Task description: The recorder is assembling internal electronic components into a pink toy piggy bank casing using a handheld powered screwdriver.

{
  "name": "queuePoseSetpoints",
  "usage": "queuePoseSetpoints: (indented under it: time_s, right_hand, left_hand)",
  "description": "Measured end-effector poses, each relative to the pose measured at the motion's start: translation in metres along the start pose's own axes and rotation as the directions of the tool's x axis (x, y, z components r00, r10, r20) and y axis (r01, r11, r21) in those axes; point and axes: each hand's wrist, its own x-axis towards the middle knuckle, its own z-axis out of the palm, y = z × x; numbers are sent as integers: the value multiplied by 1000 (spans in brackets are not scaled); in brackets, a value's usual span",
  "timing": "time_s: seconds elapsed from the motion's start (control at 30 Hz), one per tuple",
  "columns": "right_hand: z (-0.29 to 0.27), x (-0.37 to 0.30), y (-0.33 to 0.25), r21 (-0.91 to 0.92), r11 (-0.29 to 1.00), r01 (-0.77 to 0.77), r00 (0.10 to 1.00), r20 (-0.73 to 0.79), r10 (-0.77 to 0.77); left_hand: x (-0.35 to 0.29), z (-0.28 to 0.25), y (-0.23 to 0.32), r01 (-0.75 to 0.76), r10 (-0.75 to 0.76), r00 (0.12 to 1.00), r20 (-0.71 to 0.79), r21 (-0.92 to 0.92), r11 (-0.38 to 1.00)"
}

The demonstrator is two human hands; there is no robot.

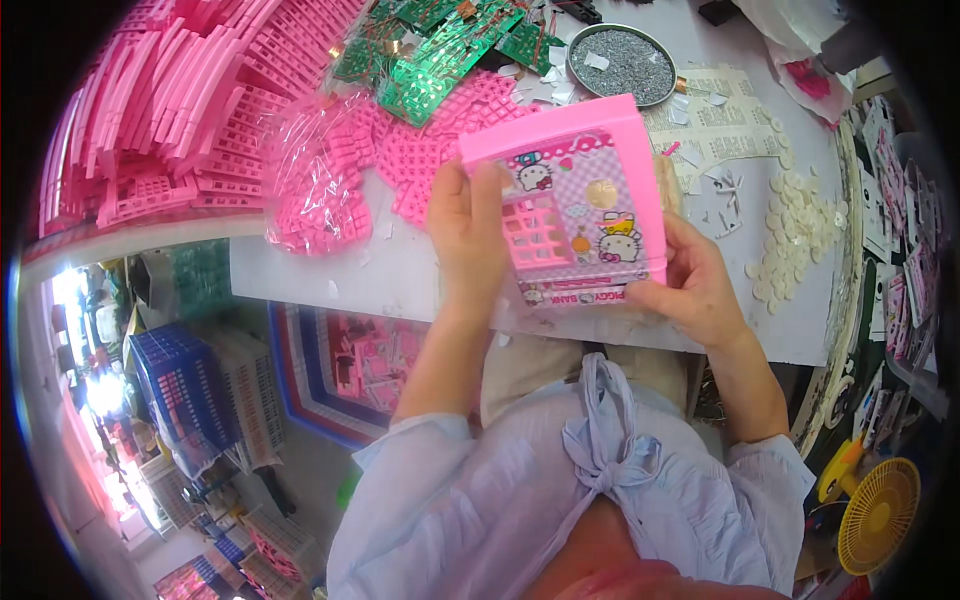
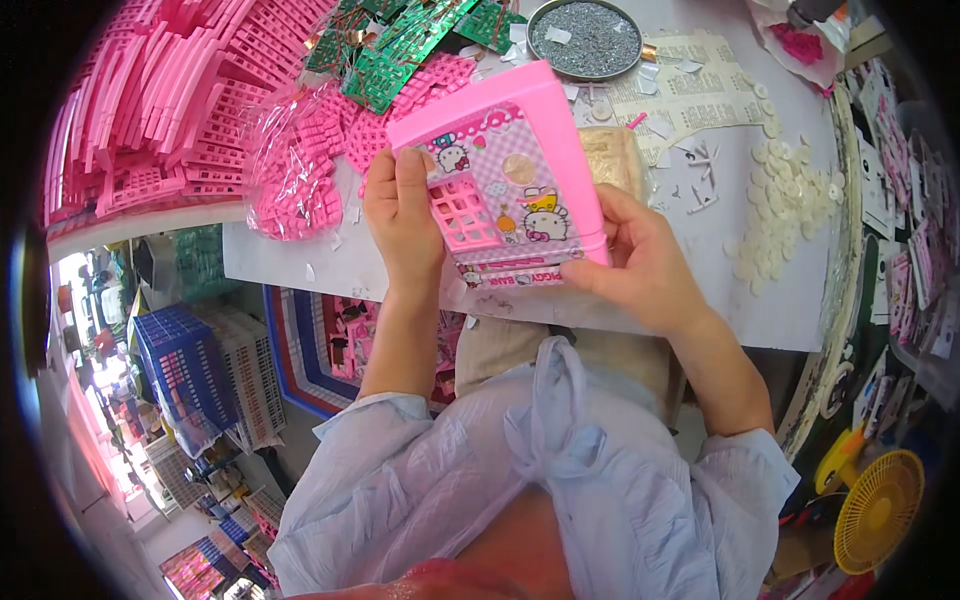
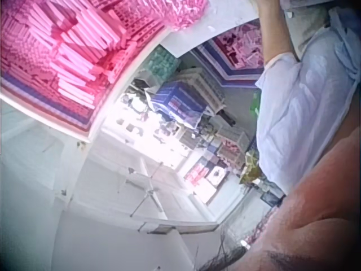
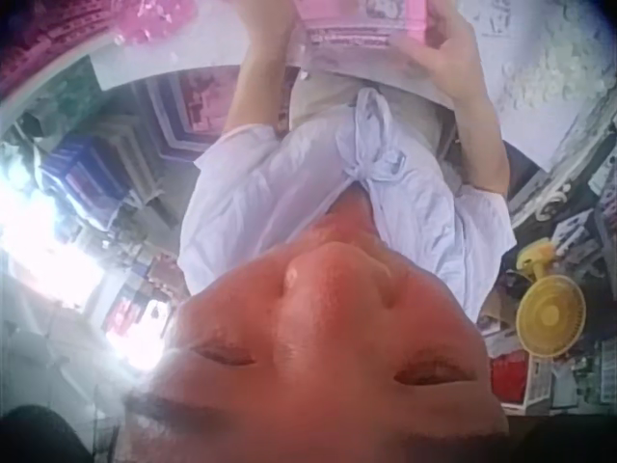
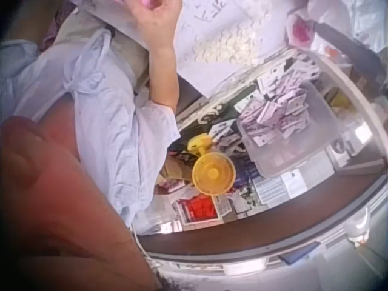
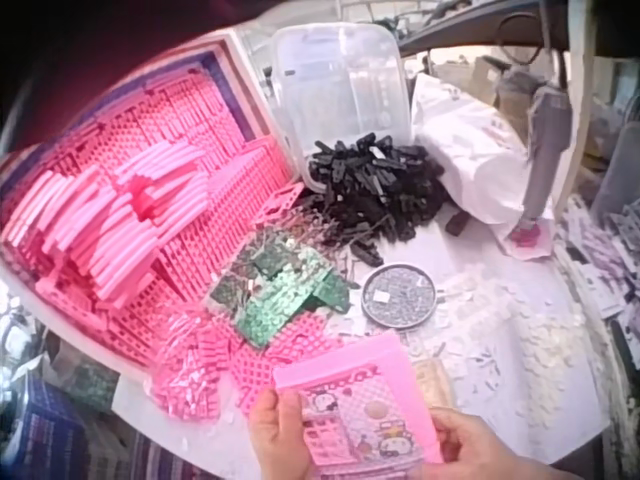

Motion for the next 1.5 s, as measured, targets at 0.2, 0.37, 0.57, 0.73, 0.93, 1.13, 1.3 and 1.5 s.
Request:
queuePoseSetpoints:
  time_s: [0.2,0.37,0.57,0.73,0.93,1.13,1.3,1.5]
  right_hand:
    - [-11,7,-4,14,998,66,994,-85,-65]
    - [-3,5,11,57,995,82,994,-80,-77]
    - [-10,-4,6,10,999,47,993,-108,-46]
    - [-37,8,-1,-210,964,161,980,-85,-182]
    - [-87,45,-29,-881,208,425,841,299,-452]
    - [-74,7,-17,-951,60,303,941,288,-177]
    - [-62,15,-10,-951,-163,262,924,296,-241]
    - [-58,1,-10,-955,-162,251,958,268,-100]
  left_hand:
    - [-11,-7,-6,325,-317,946,73,-228,918]
    - [-28,3,-21,-66,73,997,-38,154,986]
    - [-27,11,-20,-134,131,990,49,61,989]
    - [34,1,10,221,-158,950,268,-226,949]
    - [37,-23,5,-556,411,644,646,25,831]
    - [-8,-31,-20,-679,230,494,838,207,704]
    - [5,-27,-14,-689,212,528,822,269,673]
    - [3,-16,-16,-689,175,531,829,302,659]
